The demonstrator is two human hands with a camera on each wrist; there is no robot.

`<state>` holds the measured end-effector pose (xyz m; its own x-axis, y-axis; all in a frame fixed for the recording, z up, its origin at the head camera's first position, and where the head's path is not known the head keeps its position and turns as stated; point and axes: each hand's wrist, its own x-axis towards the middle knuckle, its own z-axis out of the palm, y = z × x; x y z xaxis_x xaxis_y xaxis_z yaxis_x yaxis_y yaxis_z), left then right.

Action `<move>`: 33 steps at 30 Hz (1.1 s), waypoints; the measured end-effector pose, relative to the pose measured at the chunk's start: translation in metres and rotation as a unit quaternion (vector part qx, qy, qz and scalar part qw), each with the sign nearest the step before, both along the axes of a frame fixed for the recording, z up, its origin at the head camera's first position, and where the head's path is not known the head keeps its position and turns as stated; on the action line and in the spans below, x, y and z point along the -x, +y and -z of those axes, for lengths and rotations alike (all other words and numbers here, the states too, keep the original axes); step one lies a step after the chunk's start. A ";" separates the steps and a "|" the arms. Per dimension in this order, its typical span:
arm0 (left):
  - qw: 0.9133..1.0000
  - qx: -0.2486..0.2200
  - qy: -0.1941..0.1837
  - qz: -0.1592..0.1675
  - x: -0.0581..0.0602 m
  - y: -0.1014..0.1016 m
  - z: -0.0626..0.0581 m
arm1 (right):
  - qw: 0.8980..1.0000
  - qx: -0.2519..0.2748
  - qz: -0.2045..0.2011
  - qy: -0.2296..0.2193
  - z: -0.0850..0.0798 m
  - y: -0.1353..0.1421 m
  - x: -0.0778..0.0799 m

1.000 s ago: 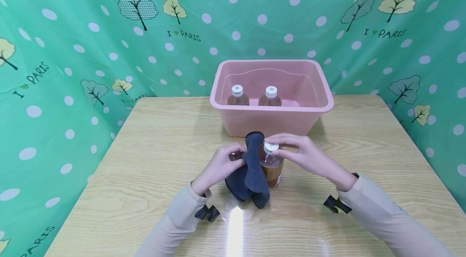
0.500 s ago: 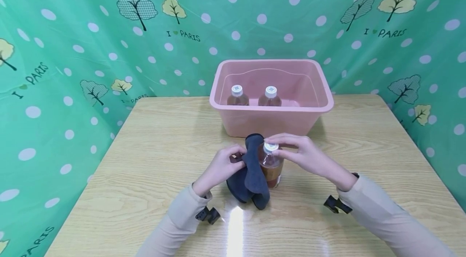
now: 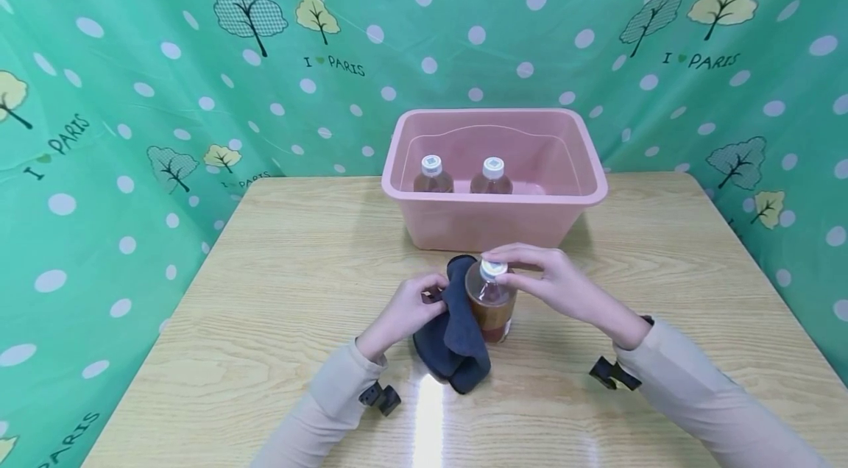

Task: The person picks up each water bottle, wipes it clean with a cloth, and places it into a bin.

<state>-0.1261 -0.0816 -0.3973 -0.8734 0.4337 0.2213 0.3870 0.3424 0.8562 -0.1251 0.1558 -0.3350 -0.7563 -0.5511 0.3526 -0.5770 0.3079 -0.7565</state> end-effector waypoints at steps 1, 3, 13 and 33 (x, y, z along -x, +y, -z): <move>1.000 -0.001 -0.004 0.001 0.000 0.000 0.001 | 1.000 0.000 0.001 0.002 0.000 0.000 0.000; 1.000 0.000 -0.011 0.002 0.001 0.000 0.005 | 1.000 0.000 0.001 0.007 0.000 0.000 0.000; 0.999 0.029 -0.015 -0.003 0.006 0.001 0.019 | 1.000 0.001 0.005 0.010 0.001 0.000 0.000; 0.999 -0.003 0.033 -0.016 0.000 0.000 0.000 | 1.000 0.003 -0.001 0.005 0.001 0.000 0.000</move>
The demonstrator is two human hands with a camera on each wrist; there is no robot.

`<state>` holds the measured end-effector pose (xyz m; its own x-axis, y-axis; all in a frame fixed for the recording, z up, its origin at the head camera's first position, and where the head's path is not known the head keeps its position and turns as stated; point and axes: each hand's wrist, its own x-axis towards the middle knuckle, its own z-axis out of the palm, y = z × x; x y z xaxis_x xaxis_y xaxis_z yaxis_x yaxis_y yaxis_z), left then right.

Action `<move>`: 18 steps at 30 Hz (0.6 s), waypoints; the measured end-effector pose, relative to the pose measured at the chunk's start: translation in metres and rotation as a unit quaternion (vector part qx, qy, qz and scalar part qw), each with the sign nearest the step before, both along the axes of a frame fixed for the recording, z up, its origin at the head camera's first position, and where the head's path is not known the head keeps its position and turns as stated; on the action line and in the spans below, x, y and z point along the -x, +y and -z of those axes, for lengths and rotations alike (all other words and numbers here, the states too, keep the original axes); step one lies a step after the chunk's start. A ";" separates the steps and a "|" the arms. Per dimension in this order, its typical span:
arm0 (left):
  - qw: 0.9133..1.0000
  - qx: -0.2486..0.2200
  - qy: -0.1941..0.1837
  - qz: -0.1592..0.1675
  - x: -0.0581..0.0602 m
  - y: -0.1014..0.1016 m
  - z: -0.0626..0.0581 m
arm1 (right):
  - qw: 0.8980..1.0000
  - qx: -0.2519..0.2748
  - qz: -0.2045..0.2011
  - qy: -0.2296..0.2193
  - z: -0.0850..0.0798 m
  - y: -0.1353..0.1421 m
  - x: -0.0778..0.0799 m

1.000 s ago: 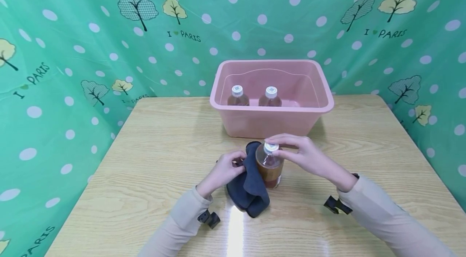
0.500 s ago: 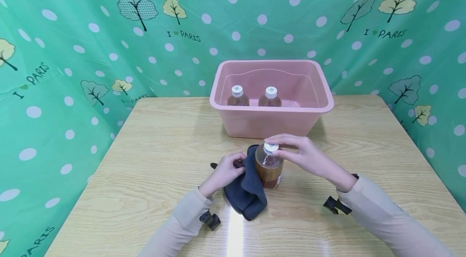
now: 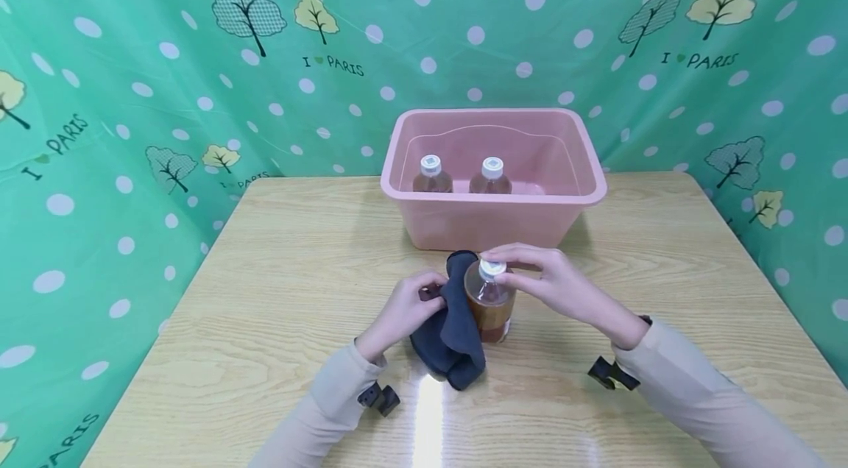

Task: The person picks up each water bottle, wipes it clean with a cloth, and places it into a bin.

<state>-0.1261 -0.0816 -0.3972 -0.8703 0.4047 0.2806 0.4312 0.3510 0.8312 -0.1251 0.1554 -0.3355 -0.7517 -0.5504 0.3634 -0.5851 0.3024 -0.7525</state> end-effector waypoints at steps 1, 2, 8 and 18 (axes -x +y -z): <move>1.000 -0.004 0.003 0.001 -0.001 0.000 -0.004 | 1.000 0.000 0.000 -0.002 0.000 0.000 0.000; 1.000 -0.008 0.005 0.003 -0.001 0.000 -0.006 | 1.000 0.000 0.000 -0.004 0.000 0.000 0.000; 1.000 -0.014 0.014 0.002 -0.001 -0.001 -0.020 | 1.000 0.004 -0.001 -0.004 0.000 0.000 0.000; 1.000 -0.010 0.025 0.015 0.002 0.000 -0.025 | 1.000 0.008 0.002 0.001 0.001 -0.001 0.000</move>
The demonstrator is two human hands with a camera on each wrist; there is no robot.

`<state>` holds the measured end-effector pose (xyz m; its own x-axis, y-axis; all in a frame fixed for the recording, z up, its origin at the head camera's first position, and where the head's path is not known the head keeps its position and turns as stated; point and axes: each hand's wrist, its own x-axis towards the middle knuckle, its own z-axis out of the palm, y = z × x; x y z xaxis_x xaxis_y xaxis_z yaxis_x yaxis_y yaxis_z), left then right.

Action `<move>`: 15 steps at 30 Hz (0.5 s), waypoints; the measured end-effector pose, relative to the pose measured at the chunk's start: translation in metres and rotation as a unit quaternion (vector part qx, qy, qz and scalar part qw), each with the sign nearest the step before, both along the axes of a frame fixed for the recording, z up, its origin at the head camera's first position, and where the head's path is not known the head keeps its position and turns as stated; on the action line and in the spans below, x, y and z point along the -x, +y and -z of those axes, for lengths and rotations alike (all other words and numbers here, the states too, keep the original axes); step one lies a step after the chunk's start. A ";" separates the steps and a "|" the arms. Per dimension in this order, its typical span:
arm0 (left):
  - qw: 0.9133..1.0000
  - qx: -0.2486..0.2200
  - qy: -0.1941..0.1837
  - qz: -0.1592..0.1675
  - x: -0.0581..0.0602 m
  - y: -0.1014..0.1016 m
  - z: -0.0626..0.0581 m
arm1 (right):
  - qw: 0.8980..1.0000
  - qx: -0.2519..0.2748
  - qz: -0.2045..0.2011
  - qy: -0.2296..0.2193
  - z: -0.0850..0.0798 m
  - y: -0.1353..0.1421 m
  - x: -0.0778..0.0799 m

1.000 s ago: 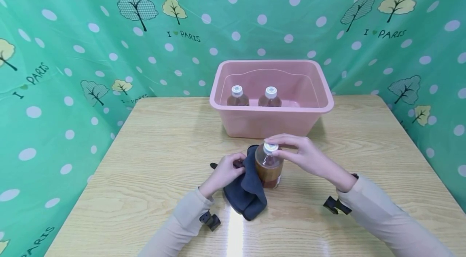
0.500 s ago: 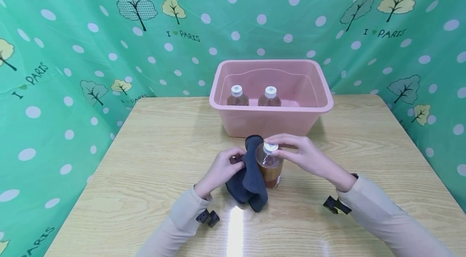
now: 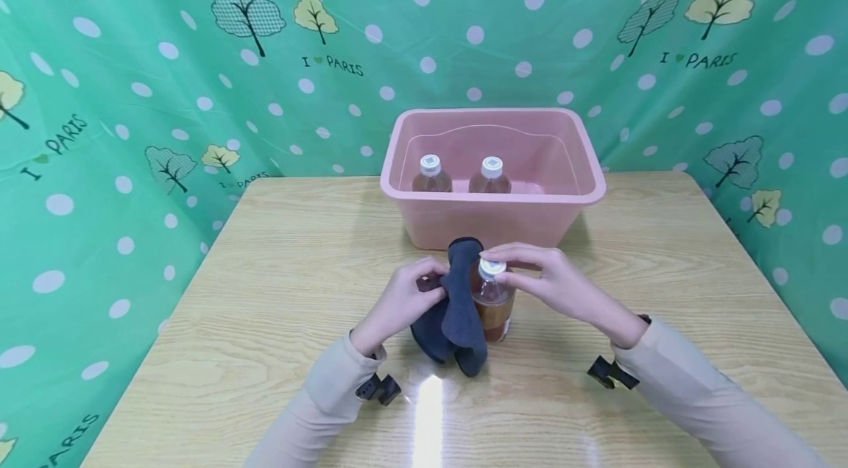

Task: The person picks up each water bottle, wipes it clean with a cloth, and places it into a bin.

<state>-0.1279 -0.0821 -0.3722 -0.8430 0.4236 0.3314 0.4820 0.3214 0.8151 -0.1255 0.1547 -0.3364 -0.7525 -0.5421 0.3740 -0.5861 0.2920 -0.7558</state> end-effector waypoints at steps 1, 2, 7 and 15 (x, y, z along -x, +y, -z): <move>1.000 0.001 0.001 0.000 0.000 0.000 0.001 | 1.000 0.001 0.000 0.001 0.000 0.000 0.000; 1.000 0.001 0.000 0.000 0.000 0.000 0.002 | 1.000 0.001 0.000 0.001 0.000 0.000 0.000; 1.000 0.002 -0.008 -0.004 -0.001 0.001 0.012 | 1.000 0.001 -0.002 -0.003 0.000 0.001 0.000; 1.000 0.019 -0.021 -0.003 0.001 0.002 0.031 | 1.000 0.000 -0.002 0.013 0.000 -0.001 0.000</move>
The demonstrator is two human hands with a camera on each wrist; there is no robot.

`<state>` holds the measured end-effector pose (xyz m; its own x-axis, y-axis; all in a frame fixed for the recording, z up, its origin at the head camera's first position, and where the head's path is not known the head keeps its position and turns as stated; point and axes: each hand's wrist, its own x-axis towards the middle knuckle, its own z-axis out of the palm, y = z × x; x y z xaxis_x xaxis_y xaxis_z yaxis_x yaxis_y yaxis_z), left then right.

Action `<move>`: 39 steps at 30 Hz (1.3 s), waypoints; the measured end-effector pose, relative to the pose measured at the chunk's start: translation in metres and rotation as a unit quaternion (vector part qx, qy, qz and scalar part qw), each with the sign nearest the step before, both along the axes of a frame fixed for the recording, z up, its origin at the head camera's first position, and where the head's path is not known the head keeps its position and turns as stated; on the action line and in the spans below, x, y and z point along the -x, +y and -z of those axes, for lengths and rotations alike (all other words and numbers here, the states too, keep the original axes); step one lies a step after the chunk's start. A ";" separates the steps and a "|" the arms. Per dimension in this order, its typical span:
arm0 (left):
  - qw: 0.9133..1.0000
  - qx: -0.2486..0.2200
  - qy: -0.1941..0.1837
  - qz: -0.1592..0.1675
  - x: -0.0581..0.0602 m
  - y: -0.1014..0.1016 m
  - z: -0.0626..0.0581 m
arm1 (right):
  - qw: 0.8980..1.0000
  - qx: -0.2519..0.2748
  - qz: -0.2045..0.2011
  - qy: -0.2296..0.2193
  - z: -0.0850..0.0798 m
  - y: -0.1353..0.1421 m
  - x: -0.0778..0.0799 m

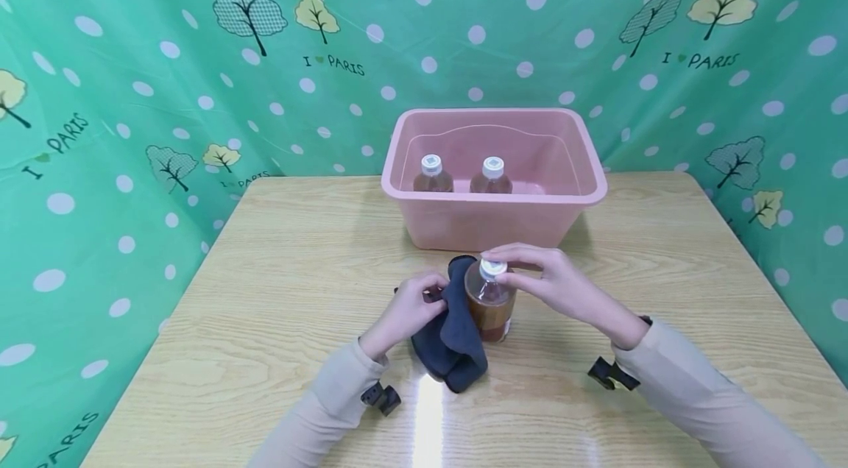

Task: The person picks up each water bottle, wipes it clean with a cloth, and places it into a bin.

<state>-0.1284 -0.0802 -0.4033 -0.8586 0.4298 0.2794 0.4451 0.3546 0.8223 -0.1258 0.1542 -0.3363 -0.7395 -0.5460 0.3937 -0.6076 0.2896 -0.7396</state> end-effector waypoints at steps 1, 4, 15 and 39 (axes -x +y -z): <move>1.000 0.004 -0.001 0.001 0.000 0.000 0.002 | 1.000 -0.001 0.002 0.002 0.000 0.000 0.000; 1.000 0.013 -0.005 0.009 0.001 0.000 0.008 | 1.000 -0.004 0.007 0.007 0.001 0.000 -0.001; 0.999 0.043 -0.008 0.009 0.003 0.001 0.016 | 1.000 -0.006 0.006 0.004 0.001 0.000 -0.001; 0.997 0.009 -0.074 -0.002 -0.016 -0.013 -0.022 | 1.000 -0.011 0.009 0.013 -0.008 -0.004 0.001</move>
